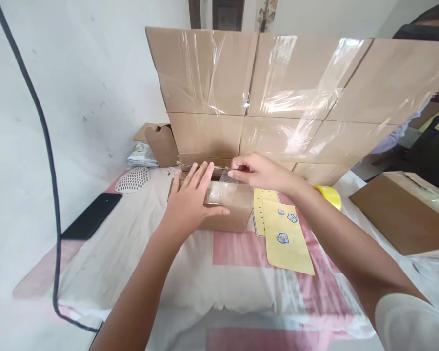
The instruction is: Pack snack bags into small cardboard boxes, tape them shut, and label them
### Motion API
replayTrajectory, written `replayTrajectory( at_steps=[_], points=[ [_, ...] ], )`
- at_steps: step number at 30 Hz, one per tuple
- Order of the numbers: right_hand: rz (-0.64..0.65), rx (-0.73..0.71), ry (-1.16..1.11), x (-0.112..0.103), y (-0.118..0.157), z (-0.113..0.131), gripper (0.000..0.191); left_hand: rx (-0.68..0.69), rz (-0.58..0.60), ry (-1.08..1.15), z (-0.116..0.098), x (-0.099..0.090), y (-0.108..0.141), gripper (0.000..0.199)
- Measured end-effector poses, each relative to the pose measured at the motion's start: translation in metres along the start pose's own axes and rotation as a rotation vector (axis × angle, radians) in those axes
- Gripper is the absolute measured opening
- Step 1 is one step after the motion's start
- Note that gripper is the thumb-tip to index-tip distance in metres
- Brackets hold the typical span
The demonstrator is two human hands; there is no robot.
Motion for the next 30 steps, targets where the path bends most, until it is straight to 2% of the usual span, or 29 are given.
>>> replayTrajectory(
  at_steps=[2,4,7,11,15,18,20,23,25,28,30],
  points=[
    [0.007,0.021,0.106,0.006,-0.010,-0.006,0.033,0.005,0.014,-0.029,0.002,0.009,0.004,0.105],
    [0.027,0.034,0.164,0.013,-0.013,-0.012,0.032,0.018,0.001,-0.050,0.000,0.014,0.015,0.096],
    [0.078,0.030,0.165,0.023,-0.014,-0.020,0.031,0.058,-0.016,-0.085,-0.008,0.015,0.025,0.082],
    [0.102,0.018,0.140,0.031,-0.013,-0.030,0.032,0.104,-0.035,-0.154,-0.014,0.017,0.024,0.073],
    [0.134,0.005,0.081,0.034,-0.013,-0.032,0.032,0.102,-0.071,-0.139,-0.013,0.018,0.023,0.081],
    [0.136,-0.020,0.028,0.033,-0.014,-0.030,0.033,0.096,-0.047,-0.138,-0.014,0.020,0.023,0.077],
    [0.140,-0.039,-0.013,0.035,-0.015,-0.030,0.032,0.066,-0.021,-0.120,-0.013,0.020,0.022,0.075],
    [0.155,-0.064,-0.095,0.039,-0.017,-0.031,0.031,-0.020,0.002,-0.053,-0.010,0.022,0.021,0.087],
    [0.107,-0.092,-0.187,0.035,-0.018,-0.031,0.032,-0.065,-0.003,-0.046,-0.009,0.023,0.019,0.096],
    [-0.080,-0.148,-0.384,0.012,-0.014,-0.032,0.038,-0.078,-0.032,-0.093,-0.010,0.022,0.017,0.103],
    [-0.115,-0.167,-0.479,0.005,-0.009,-0.032,0.042,-0.075,-0.043,-0.108,-0.012,0.022,0.017,0.103]
  ],
)
Point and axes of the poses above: each hand's wrist, its own y-axis away from the middle knuckle, its own x-axis out of the palm, z = x × y, the point moved 9 cm from there along -y, towards the middle knuckle, and after that the axes turned 10 degrees about x, right-handed, at the moved point
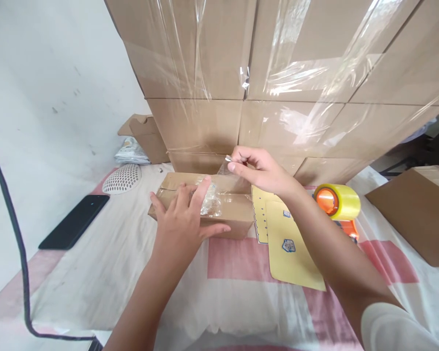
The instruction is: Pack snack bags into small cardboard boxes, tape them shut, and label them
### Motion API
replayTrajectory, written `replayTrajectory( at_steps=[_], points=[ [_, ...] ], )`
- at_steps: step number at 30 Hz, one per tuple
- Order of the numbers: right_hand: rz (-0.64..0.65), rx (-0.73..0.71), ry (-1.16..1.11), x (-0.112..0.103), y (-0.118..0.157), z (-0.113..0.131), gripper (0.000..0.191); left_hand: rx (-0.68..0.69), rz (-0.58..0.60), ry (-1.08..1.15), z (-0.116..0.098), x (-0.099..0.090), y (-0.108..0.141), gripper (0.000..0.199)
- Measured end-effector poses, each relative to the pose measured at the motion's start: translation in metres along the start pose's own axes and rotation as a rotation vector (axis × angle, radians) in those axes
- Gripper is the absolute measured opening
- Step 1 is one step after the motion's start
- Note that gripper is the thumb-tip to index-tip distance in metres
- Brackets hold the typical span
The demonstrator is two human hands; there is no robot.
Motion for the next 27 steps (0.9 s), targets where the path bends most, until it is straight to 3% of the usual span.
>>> replayTrajectory(
  at_steps=[4,9,13,19,21,23,27],
  points=[
    [0.184,0.069,-0.112,0.016,0.007,-0.001,0.044,0.018,0.019,-0.016,-0.001,0.002,0.001,0.093],
    [0.239,0.072,-0.144,0.024,0.005,-0.003,0.043,0.046,-0.065,0.007,-0.003,-0.002,0.004,0.092],
    [0.293,0.068,0.150,0.038,0.002,-0.014,0.036,0.061,-0.034,-0.014,-0.008,-0.004,0.005,0.077],
    [0.168,-0.017,0.523,0.034,-0.001,-0.018,0.028,0.128,0.091,-0.067,-0.015,-0.001,0.009,0.048],
    [0.163,0.049,0.543,0.030,-0.003,-0.024,0.031,0.127,0.095,-0.062,-0.015,0.000,0.009,0.046],
    [0.117,0.208,0.574,0.021,-0.006,-0.034,0.034,0.113,0.108,-0.056,-0.014,0.002,0.009,0.046],
    [-0.042,0.602,0.683,-0.003,0.000,-0.053,0.076,0.081,0.129,-0.044,-0.016,0.003,0.007,0.046]
  ],
)
Point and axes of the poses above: each hand's wrist, its own y-axis away from the middle knuckle, its own x-axis out of the palm, z = x × y, the point moved 9 cm from there along -y, towards the middle knuckle, and after that the axes turned 10 degrees about x, right-handed, at the moved point
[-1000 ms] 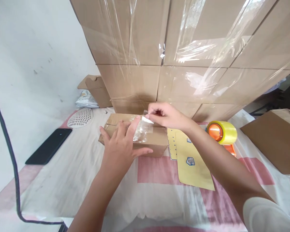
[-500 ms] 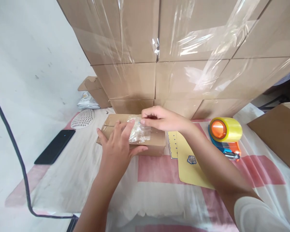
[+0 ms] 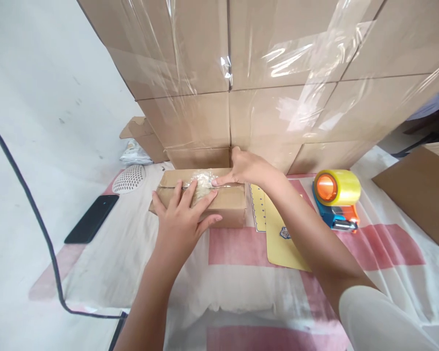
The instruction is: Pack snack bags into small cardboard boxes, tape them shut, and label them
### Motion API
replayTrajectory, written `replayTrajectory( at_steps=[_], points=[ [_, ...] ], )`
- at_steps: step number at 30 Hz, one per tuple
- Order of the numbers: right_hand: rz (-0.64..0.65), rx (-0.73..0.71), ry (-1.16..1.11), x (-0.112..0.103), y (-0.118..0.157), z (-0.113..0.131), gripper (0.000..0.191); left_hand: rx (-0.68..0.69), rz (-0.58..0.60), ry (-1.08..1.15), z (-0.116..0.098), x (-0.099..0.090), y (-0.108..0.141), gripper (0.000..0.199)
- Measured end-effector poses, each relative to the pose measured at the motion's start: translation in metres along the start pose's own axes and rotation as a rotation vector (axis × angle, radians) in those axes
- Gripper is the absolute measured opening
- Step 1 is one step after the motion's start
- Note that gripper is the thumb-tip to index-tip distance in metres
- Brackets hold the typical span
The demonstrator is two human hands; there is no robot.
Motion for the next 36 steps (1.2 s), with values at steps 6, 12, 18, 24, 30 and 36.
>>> replayTrajectory(
  at_steps=[6,12,18,24,30,36],
  points=[
    [-0.539,0.099,-0.048,-0.059,0.024,-0.024,0.024,-0.013,-0.002,0.037,-0.016,-0.009,-0.006,0.047],
    [-0.328,0.082,-0.283,-0.053,0.071,-0.101,0.029,0.017,-0.162,0.093,-0.048,-0.018,-0.005,0.051],
    [-0.072,0.319,-0.500,0.007,0.103,-0.193,0.027,-0.087,-0.057,0.054,-0.052,-0.017,-0.022,0.051],
    [-0.149,0.332,-0.415,0.029,0.105,-0.207,0.027,0.160,-0.486,0.128,-0.107,-0.023,-0.018,0.034],
    [-0.255,0.360,-0.397,0.041,0.106,-0.214,0.053,0.545,0.117,0.322,-0.178,0.066,-0.033,0.057],
    [-0.270,0.445,-0.849,0.036,0.109,-0.227,0.048,0.033,0.352,0.335,-0.139,0.126,-0.032,0.088]
  ],
)
Point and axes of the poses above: each hand's wrist, its own y-axis away from the middle knuckle, its own x-axis out of the palm, z = x × y, the point moved 9 cm from there along -y, towards the middle knuckle, and after that the axes turned 10 degrees about x, right-handed, at the moved point
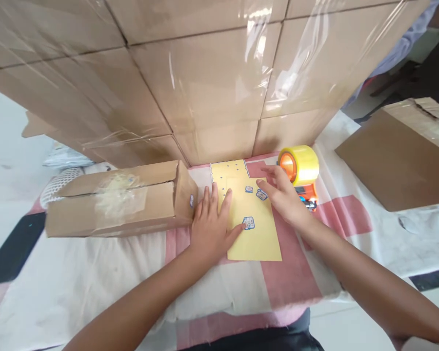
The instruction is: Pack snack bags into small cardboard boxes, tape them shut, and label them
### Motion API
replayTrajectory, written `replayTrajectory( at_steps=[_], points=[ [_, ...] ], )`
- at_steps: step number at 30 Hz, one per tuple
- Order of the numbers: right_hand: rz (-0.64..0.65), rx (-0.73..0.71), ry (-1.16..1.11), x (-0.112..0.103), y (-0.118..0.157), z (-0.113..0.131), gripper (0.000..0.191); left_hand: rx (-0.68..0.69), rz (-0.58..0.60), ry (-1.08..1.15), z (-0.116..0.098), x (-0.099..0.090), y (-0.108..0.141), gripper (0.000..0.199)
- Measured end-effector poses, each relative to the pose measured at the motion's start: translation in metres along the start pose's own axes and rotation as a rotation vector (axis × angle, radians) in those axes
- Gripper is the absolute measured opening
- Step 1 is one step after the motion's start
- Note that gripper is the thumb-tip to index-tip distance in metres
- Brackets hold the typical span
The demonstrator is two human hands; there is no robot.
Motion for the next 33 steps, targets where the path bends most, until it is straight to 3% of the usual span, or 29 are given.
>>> replayTrajectory(
  at_steps=[3,5,9,13,16,21,25,30,33],
  points=[
    [0.067,0.164,-0.313,0.002,0.002,-0.007,0.035,0.002,-0.011,0.090,0.005,0.011,0.008,0.088],
    [0.103,0.231,-0.406,0.006,0.006,-0.010,0.030,0.012,-0.038,0.138,0.007,0.011,0.011,0.082],
    [0.107,0.192,-0.314,0.009,0.012,-0.007,0.031,0.018,-0.125,0.216,0.011,0.000,0.009,0.058],
    [0.042,0.087,-0.161,0.003,0.014,-0.002,0.030,0.019,-0.153,0.247,0.012,-0.004,0.007,0.052],
    [0.011,0.077,-0.204,-0.001,0.013,-0.004,0.027,0.016,-0.158,0.258,0.011,-0.005,0.009,0.050],
    [0.107,0.175,-0.576,0.006,0.009,-0.012,0.019,0.005,-0.125,0.260,0.010,-0.003,0.009,0.063],
    [0.122,0.254,-0.706,0.011,0.005,-0.015,0.023,-0.008,-0.140,0.248,0.011,-0.002,0.007,0.069],
    [0.303,0.251,-0.540,0.032,0.010,-0.013,0.023,0.033,-0.137,0.235,0.008,-0.003,0.007,0.066],
    [0.294,0.035,-0.160,0.033,0.018,0.000,0.027,0.050,-0.178,0.251,0.007,-0.009,0.008,0.063]
  ],
)
Point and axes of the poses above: each hand's wrist, its own y-axis away from the middle knuckle, its own x-axis out of the palm, z = x × y, the point moved 9 cm from there along -y, towards the middle knuckle, and after that the axes turned 10 degrees about x, right-handed, at the moved point
